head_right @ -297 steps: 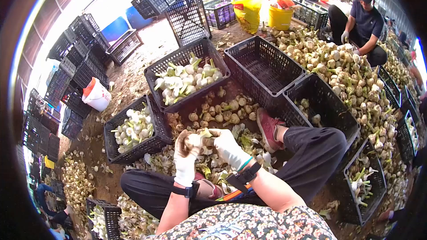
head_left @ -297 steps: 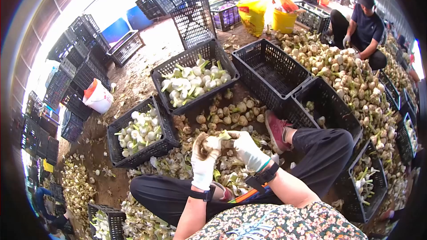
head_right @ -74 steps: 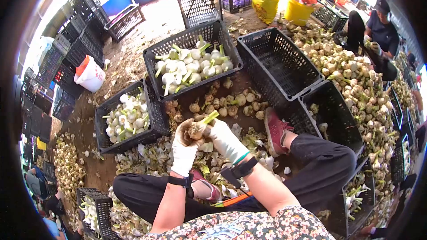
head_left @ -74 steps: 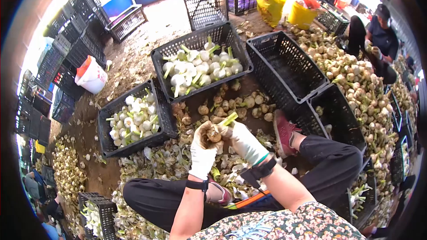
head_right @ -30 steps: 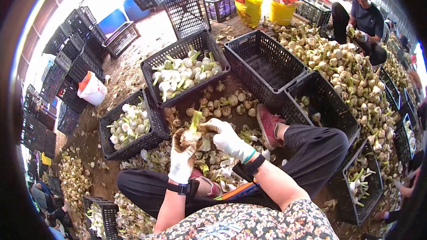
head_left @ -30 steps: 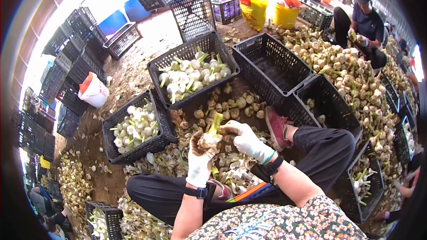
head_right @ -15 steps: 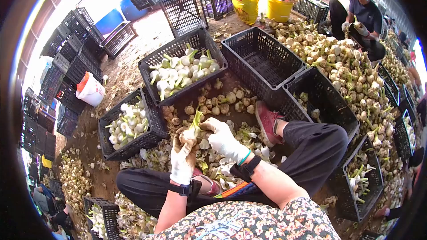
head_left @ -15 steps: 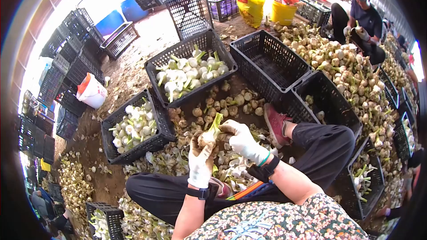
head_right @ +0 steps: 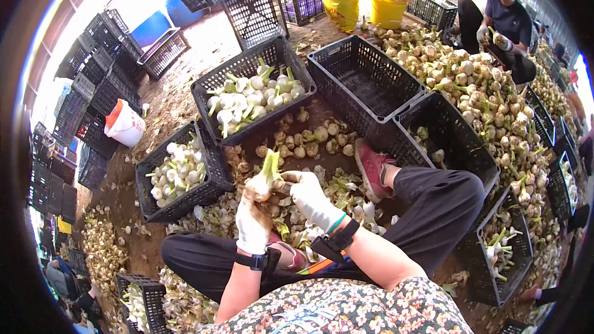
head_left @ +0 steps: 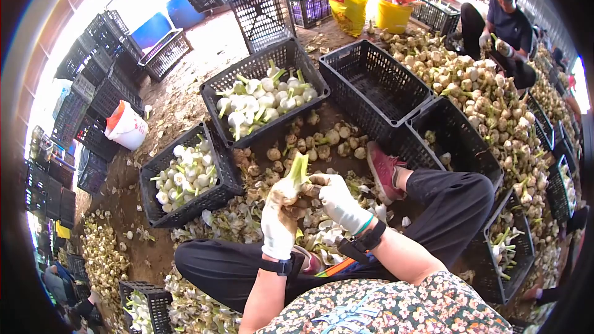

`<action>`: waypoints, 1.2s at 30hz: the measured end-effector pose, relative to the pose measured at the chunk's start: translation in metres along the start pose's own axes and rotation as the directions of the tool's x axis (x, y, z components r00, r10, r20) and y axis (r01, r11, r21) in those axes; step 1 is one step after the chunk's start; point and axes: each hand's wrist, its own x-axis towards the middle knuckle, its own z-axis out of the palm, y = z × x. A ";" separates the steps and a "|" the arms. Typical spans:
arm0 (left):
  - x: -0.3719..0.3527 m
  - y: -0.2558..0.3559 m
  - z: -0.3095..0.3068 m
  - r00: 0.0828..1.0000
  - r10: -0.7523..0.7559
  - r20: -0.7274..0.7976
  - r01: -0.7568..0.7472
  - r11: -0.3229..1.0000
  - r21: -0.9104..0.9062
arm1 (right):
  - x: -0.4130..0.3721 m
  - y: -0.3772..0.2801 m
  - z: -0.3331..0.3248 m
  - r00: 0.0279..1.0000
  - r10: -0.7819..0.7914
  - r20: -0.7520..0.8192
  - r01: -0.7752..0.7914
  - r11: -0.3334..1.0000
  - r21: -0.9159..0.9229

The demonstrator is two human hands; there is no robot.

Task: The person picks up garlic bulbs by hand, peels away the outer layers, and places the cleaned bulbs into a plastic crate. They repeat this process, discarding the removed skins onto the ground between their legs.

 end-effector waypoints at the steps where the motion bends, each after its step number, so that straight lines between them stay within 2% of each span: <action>1: 0.004 -0.003 -0.010 0.996 -0.058 0.069 0.066 0.991 -0.115 | -0.001 0.001 0.000 1.000 -0.009 0.029 0.007 0.997 0.076; 2: 0.008 -0.006 -0.021 0.984 -0.106 0.142 0.137 0.965 -0.224 | -0.002 0.001 -0.001 0.998 -0.019 0.059 0.010 0.988 0.151; 4: 0.010 -0.006 -0.026 0.980 -0.158 0.125 0.185 0.950 -0.250 | -0.002 0.003 -0.007 0.994 0.021 0.106 -0.036 0.989 0.141; 6: 0.008 -0.001 -0.012 0.990 -0.137 -0.014 0.138 0.984 0.113 | -0.001 0.002 -0.011 0.986 0.062 0.152 -0.082 0.989 0.126; 7: 0.003 0.002 -0.006 0.996 -0.075 0.044 0.073 0.996 0.052 | -0.004 -0.007 -0.008 0.992 0.013 0.125 -0.016 1.000 0.026; 8: 0.003 -0.003 -0.007 0.996 -0.075 0.043 0.073 0.996 0.051 | -0.005 -0.012 -0.006 0.994 -0.041 0.106 0.049 0.996 -0.075; 9: 0.005 -0.010 -0.009 0.998 0.054 0.012 -0.055 0.974 0.221 | -0.003 -0.011 -0.008 0.987 -0.125 0.105 0.151 0.944 -0.292; 10: 0.004 -0.012 -0.006 0.983 0.182 0.003 -0.169 0.907 0.386 | -0.005 -0.015 -0.007 0.987 -0.123 0.105 0.149 0.945 -0.292; 11: -0.001 -0.007 -0.001 0.997 0.069 -0.032 -0.060 0.972 0.228 | -0.008 -0.022 -0.005 0.987 -0.066 0.146 0.105 0.956 -0.275; 12: 0.000 -0.006 -0.006 0.997 0.067 -0.033 -0.058 0.972 0.229 | -0.010 -0.026 -0.005 0.982 -0.012 0.187 0.061 0.964 -0.260; 13: 0.002 -0.006 -0.013 0.998 0.038 0.051 -0.046 0.984 0.174 | -0.005 -0.015 -0.013 0.983 -0.020 0.183 0.046 0.989 -0.141; 14: 0.002 -0.005 -0.018 0.991 0.014 0.134 -0.030 0.993 0.117 | -0.006 -0.012 -0.012 0.988 0.066 0.139 -0.094 0.973 0.209; 15: 0.003 -0.004 -0.021 0.970 0.030 0.242 -0.054 0.994 0.093 | 0.001 0.001 -0.019 0.990 0.072 0.122 -0.112 0.922 0.370; 16: -0.004 0.009 -0.008 0.980 -0.062 0.188 0.045 0.995 0.092 | 0.010 0.012 -0.024 0.991 0.080 0.110 -0.126 0.844 0.521; 17: -0.007 0.015 -0.004 0.975 -0.059 0.214 0.037 0.994 0.102 | 0.013 0.002 -0.023 0.985 0.174 0.006 -0.146 0.805 0.575; 18: -0.009 0.018 -0.003 0.969 -0.058 0.241 0.031 0.993 0.112 | 0.016 0.003 -0.033 0.988 0.157 0.011 -0.138 0.827 0.545; 20: -0.014 0.018 -0.005 0.944 -0.090 0.316 0.065 0.994 0.091 | 0.030 0.015 -0.044 0.969 0.199 -0.148 -0.047 0.732 0.680; 21: -0.013 0.017 -0.019 0.927 -0.130 0.352 0.107 0.991 0.084 | 0.044 0.022 -0.060 0.937 0.248 -0.247 0.032 0.643 0.765; 22: -0.016 0.015 -0.023 0.927 -0.131 0.352 0.109 0.991 0.083 | 0.055 0.041 -0.092 0.966 0.084 -0.243 0.109 0.723 0.682; 23: -0.018 0.016 -0.026 0.938 -0.101 0.332 0.050 0.986 0.160 | 0.048 0.031 -0.096 0.952 -0.055 -0.301 0.096 0.988 0.123; 24: -0.019 0.017 -0.029 0.948 -0.066 0.310 -0.010 0.971 0.239 | 0.042 0.022 -0.096 0.944 -0.204 -0.261 0.055 0.874 -0.483; 25: -0.014 0.015 -0.038 0.921 0.028 0.388 -0.230 0.844 0.484 | 0.022 -0.001 -0.077 0.966 -0.243 -0.093 0.077 0.610 -0.789; 26: -0.015 0.015 -0.039 0.924 0.026 0.382 -0.225 0.844 0.486 | 0.016 -0.003 -0.067 0.969 -0.244 0.028 0.135 0.433 -0.891; 28: -0.013 0.012 -0.035 0.969 0.037 0.246 -0.185 0.770 0.611 | -0.004 -0.031 -0.033 0.936 -0.259 0.238 0.340 0.496 -0.799; 29: -0.013 0.012 -0.030 0.969 0.032 0.247 -0.181 0.772 0.610 | -0.012 -0.039 -0.019 0.897 -0.284 0.338 0.442 0.542 -0.715; 30: -0.015 0.013 -0.023 0.962 -0.009 0.273 -0.136 0.850 0.509 | -0.017 -0.044 -0.008 0.845 -0.317 0.431 0.532 0.583 -0.614; 32: -0.016 0.017 -0.012 0.937 -0.072 0.341 -0.032 0.956 0.290 | -0.020 -0.044 0.004 0.760 -0.316 0.568 0.649 0.344 -0.678; 33: -0.008 0.012 -0.026 0.834 0.141 0.534 -0.509 0.571 0.644 | -0.021 -0.046 0.007 0.752 -0.278 0.597 0.657 0.245 -0.713; 34: -0.009 0.013 -0.026 0.833 0.140 0.536 -0.510 0.570 0.644 | -0.022 -0.049 0.009 0.746 -0.235 0.623 0.661 0.143 -0.737; 35: -0.011 0.013 -0.024 0.882 0.089 0.462 -0.393 0.680 0.619 | -0.023 -0.051 0.013 0.747 -0.236 0.622 0.660 0.142 -0.738; 36: -0.013 0.013 -0.023 0.920 0.025 0.390 -0.265 0.773 0.576 | -0.024 -0.053 0.016 0.744 -0.213 0.633 0.658 0.066 -0.750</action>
